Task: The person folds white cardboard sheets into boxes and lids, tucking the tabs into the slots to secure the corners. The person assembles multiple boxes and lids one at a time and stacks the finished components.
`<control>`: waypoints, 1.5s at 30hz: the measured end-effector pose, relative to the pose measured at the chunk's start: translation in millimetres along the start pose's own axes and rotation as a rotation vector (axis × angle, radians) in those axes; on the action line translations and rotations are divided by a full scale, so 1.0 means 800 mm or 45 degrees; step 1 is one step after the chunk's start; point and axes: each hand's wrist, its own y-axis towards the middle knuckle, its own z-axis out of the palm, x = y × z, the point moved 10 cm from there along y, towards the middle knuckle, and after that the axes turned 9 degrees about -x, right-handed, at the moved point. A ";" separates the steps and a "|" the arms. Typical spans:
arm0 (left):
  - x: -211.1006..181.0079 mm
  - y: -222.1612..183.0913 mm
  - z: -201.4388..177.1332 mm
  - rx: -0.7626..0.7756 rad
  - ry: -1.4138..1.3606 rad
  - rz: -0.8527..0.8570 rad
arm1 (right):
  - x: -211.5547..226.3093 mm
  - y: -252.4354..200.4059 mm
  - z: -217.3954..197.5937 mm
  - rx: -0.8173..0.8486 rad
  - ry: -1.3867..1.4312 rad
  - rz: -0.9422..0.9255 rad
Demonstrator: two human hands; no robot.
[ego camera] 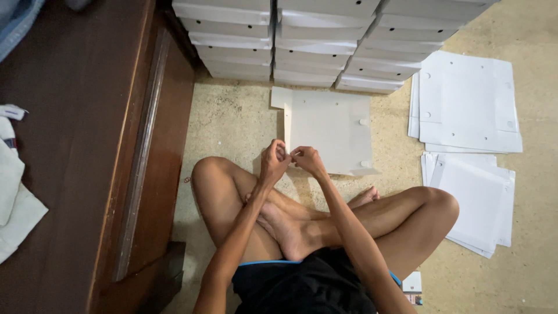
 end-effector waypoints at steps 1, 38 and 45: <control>0.005 0.000 -0.002 -0.006 0.021 0.017 | 0.016 -0.011 -0.012 -0.001 0.038 -0.056; -0.045 -0.058 0.214 0.747 0.325 -0.547 | -0.106 -0.086 -0.199 -0.258 0.672 -0.054; -0.023 -0.048 0.217 0.673 -0.020 -0.762 | -0.124 -0.070 -0.179 -0.243 0.742 -0.080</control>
